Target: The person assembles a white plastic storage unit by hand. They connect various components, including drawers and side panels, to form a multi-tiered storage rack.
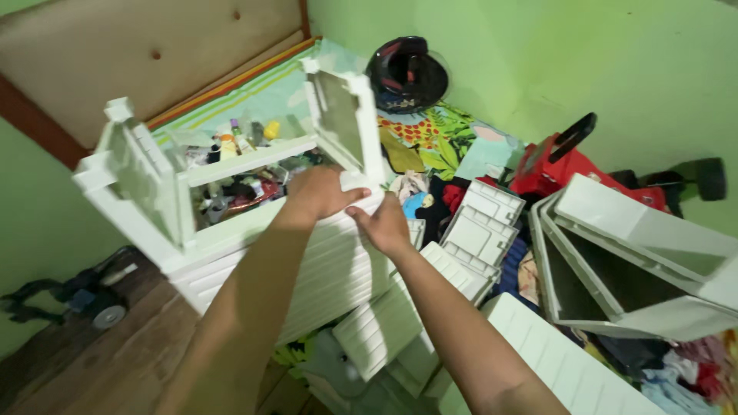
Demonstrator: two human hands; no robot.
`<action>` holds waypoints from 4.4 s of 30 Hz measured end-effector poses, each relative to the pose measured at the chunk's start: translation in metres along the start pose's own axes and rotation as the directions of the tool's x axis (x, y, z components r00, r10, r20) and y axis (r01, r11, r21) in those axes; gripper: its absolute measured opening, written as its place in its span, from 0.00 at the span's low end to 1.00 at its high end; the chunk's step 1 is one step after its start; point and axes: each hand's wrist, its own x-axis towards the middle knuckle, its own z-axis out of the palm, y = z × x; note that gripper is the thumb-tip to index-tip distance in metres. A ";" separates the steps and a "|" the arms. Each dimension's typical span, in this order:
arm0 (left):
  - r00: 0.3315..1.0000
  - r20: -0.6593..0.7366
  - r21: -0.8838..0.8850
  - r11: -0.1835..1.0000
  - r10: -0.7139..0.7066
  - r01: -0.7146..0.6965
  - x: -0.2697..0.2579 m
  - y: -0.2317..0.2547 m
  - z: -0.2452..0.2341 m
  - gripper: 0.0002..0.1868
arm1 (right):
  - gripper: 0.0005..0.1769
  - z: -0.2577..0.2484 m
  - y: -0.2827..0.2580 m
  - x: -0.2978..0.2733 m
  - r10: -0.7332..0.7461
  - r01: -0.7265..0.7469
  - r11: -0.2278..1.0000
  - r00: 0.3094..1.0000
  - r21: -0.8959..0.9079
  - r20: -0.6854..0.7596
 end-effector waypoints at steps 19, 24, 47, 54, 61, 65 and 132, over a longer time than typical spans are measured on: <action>0.526 -0.498 -0.638 0.702 -0.689 0.317 -0.189 -0.148 0.066 0.28 | 0.44 -0.006 -0.036 0.025 0.213 -0.224 0.972 0.968 -0.067 -0.132; 0.579 -0.469 -0.699 0.681 -0.667 0.218 -0.185 -0.143 0.051 0.26 | 0.37 -0.015 -0.056 0.027 0.170 -0.161 0.985 0.967 0.060 -0.190; 0.743 -0.469 -0.525 0.827 -0.478 0.200 -0.178 -0.177 0.073 0.22 | 0.51 -0.115 0.080 -0.015 0.420 -0.396 0.862 0.907 -0.315 0.010; 0.725 -0.466 -0.504 0.826 -0.507 0.253 -0.184 -0.156 0.074 0.24 | 0.53 -0.150 0.126 -0.047 0.607 -0.492 0.675 0.794 -0.550 0.034; 0.721 -0.508 -0.451 0.859 -0.472 0.244 -0.186 -0.159 0.087 0.24 | 0.67 -0.125 0.138 -0.050 0.461 -0.375 0.639 0.886 -0.672 -0.056; 0.732 -0.519 -0.465 0.864 -0.441 0.190 -0.189 -0.154 0.085 0.24 | 0.68 -0.080 0.145 -0.073 0.374 -0.076 0.617 0.904 -0.783 0.206; 0.666 -0.113 -0.454 0.635 -0.737 0.625 -0.161 -0.194 0.087 0.22 | 0.58 0.069 -0.023 -0.060 -0.551 0.640 0.641 0.768 -0.424 0.327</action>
